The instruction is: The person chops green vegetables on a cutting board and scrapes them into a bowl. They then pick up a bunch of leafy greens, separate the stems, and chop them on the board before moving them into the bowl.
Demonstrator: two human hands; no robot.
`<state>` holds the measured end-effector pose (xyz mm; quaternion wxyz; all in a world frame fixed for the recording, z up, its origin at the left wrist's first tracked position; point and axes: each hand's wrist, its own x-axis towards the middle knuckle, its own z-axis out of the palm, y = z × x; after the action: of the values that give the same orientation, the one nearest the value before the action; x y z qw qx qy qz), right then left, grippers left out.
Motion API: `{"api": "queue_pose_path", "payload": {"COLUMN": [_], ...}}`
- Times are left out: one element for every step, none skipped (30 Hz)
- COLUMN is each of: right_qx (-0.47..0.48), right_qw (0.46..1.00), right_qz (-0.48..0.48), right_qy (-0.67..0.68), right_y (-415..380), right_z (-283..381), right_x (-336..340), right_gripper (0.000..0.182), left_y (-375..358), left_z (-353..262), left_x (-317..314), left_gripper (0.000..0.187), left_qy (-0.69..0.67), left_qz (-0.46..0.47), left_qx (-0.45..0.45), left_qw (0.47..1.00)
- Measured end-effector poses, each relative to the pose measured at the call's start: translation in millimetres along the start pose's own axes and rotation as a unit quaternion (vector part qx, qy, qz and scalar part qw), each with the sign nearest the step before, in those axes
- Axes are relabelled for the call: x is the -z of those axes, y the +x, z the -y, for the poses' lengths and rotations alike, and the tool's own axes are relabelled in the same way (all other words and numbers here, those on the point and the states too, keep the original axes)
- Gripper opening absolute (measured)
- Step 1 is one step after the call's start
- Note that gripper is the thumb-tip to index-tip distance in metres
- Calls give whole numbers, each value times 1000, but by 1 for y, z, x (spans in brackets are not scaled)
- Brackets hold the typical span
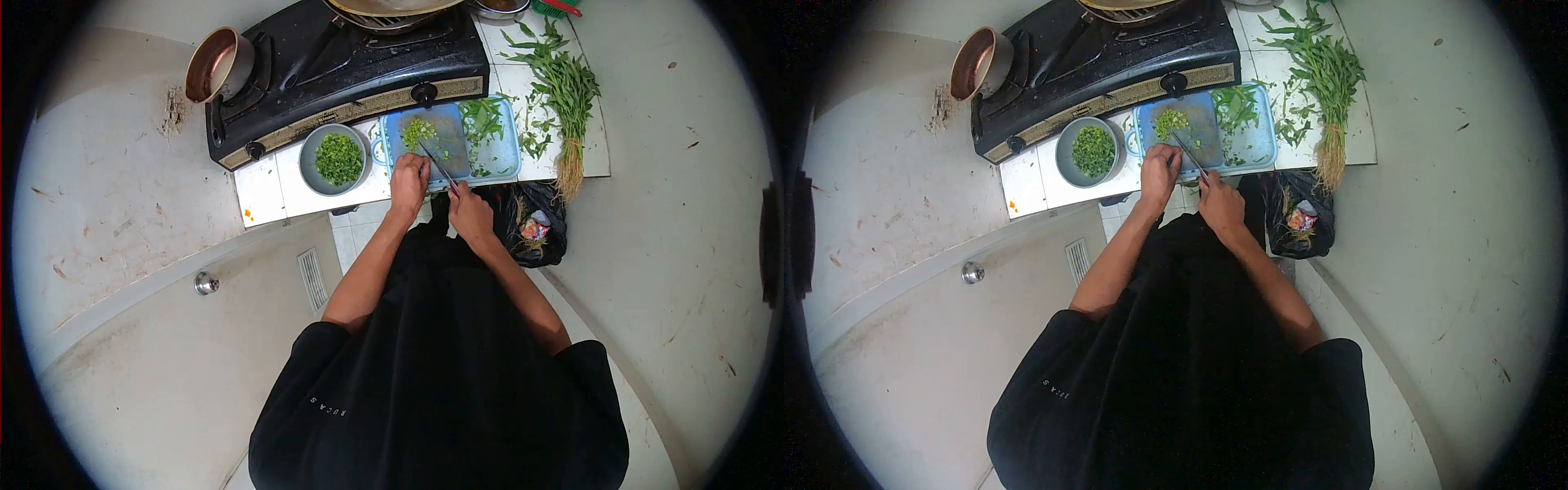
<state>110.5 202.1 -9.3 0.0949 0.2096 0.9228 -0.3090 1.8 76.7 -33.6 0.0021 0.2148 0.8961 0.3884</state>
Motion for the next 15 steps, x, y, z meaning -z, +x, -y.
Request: {"api": "queue_pose_path", "payload": {"right_qx": [-8,-16,-17,-6,4,5,0,-4,-2,1,4,4,3,1,0], "right_qw": [1000,1000,1000,1000,1000,1000,1000,999,999,999,998,998,998,998,998], "right_qz": [-1,-2,-2,-11,-21,-22,-17,-14,-15,-29,-41,-40,-30,-21,-20], "right_qy": [-4,-8,-9,1,12,13,23,33,33,45,57,56,55,54,53], "right_y": [1,2,7,14,18,20,22,24,23,19,14,11,8,5,2], "right_z": [2,4,5,8,10,13,15,17,15,11,7,6,4,3,3], "right_x": [0,0,-2,-5,-7,-9,-10,-9,-10,-11,-13,-10,-7,-4,-1], "right_gripper": [25,25,25,26,27,27,28,28,28,28,28,28,28,28,28], "left_y": [0,-1,-1,-1,-1,-2,-4,-4,-4,-5,-6,-7,-6,-6,-6], "left_z": [0,1,0,-1,-2,-1,-1,-2,-3,-3,-3,-2,-1,0,1], "left_x": [0,0,0,0,1,1,1,0,-1,-1,-1,-2,-3,-4,-4], "left_gripper": [13,12,12,12,12,12,12,12,12,11,11,11,11,12,12], "left_qy": [1,2,1,3,6,7,9,11,11,8,6,5,1,-3,-3], "left_qz": [0,1,1,1,1,0,-6,-12,-14,-23,-32,-32,-35,-38,-38], "left_qx": [0,1,0,5,9,7,15,22,21,31,43,44,43,42,44], "left_qw": [1000,1000,1000,1000,1000,1000,1000,1000,1000,999,999,999,998,998,998]}}
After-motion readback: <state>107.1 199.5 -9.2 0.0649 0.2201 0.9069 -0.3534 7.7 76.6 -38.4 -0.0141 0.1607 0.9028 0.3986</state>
